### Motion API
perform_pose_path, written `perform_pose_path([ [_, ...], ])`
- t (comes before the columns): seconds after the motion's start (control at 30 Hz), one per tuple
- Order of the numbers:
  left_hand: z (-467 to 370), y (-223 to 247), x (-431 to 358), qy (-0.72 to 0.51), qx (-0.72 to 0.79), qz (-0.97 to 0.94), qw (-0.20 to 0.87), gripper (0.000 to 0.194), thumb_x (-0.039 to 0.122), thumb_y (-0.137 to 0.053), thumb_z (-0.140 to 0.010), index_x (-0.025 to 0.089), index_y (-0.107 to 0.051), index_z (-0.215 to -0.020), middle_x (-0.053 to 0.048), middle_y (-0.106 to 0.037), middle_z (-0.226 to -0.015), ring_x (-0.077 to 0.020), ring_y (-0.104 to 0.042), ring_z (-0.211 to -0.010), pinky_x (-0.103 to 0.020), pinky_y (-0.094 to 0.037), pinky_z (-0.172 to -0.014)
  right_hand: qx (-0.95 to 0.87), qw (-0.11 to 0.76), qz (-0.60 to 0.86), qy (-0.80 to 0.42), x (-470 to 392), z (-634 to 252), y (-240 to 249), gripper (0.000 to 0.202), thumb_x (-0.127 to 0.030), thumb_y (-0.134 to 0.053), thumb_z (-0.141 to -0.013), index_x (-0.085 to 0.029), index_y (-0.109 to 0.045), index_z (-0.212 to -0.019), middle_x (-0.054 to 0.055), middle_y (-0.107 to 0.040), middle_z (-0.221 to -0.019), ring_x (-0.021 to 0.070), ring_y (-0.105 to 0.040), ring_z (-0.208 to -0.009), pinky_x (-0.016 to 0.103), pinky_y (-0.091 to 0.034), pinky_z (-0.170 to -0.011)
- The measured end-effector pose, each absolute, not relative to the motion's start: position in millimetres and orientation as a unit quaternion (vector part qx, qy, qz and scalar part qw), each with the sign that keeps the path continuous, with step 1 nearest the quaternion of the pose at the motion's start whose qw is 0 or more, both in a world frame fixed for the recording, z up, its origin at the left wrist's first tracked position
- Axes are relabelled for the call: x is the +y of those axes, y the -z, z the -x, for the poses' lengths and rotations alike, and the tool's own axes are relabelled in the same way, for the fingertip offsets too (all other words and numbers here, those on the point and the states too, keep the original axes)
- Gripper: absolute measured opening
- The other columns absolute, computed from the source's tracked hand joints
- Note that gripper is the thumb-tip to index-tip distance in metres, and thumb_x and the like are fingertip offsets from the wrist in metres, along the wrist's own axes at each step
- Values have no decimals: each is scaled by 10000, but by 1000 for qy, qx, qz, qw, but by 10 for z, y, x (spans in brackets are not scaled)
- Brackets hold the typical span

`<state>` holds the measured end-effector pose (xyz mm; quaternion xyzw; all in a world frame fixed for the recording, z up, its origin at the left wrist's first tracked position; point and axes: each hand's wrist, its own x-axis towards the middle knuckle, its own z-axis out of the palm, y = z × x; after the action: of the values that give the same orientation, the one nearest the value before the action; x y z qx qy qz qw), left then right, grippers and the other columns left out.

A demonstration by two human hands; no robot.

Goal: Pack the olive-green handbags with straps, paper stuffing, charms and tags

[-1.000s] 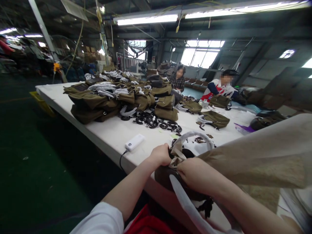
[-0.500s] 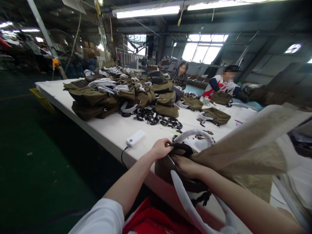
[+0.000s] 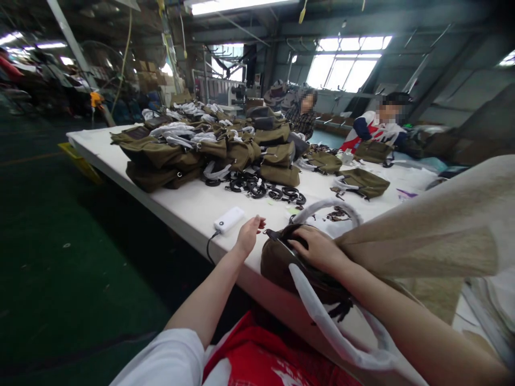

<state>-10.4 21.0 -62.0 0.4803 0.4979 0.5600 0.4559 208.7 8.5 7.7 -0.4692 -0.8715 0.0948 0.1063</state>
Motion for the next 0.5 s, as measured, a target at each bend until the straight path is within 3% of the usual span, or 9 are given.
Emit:
perform_pose_path([
  [0.13, -22, 851, 74, -508, 455, -534, 500, 585, 619, -420, -897, 152, -643, -1171, -131, -650, -1249, -267, -570, -1191, -441, -428, -1039, -820, -22, 549, -164, 144, -2110, 80, 452, -379, -475, -906, -85, -603, -1224, 226, -604, -1239, 332, -564, -1150, 446, -411, -988],
  [0.2, -153, 953, 26, -486, 442, -561, 503, 587, 613, -487, -871, 160, -618, -1220, -135, -608, -1319, -286, -528, -1251, -456, -370, -1101, -798, -72, 552, -230, 214, -2124, 188, 450, -376, -470, -914, -106, -612, -1246, 202, -641, -1212, 316, -617, -1087, 410, -467, -921],
  [0.27, -256, 970, -11, -499, 463, -564, 467, 590, 598, -452, -894, 151, -583, -1256, -155, -577, -1348, -294, -497, -1285, -471, -334, -1127, -790, -69, 551, -258, 261, -2138, 198, 418, -382, -486, -913, -121, -657, -1193, 171, -686, -1147, 296, -655, -1021, 374, -502, -865],
  [0.4, -291, 586, -83, -588, 486, -589, 267, 529, 492, -385, -955, 140, -478, -1339, -175, -503, -1390, -278, -446, -1316, -487, -330, -1120, -796, 22, 550, -251, 90, -2238, -248, 489, -462, -436, -942, -110, -645, -1209, 171, -636, -1254, 292, -589, -1153, 388, -443, -996],
  [0.5, -319, 24, -169, -614, 408, -646, 200, 370, 388, -415, -963, 180, -544, -1241, -121, -593, -1241, -230, -554, -1161, -410, -442, -1009, -810, 235, 481, -238, -437, -2443, -786, 425, -453, -393, -971, -172, -642, -1172, 109, -641, -1225, 226, -571, -1136, 349, -413, -1013],
])
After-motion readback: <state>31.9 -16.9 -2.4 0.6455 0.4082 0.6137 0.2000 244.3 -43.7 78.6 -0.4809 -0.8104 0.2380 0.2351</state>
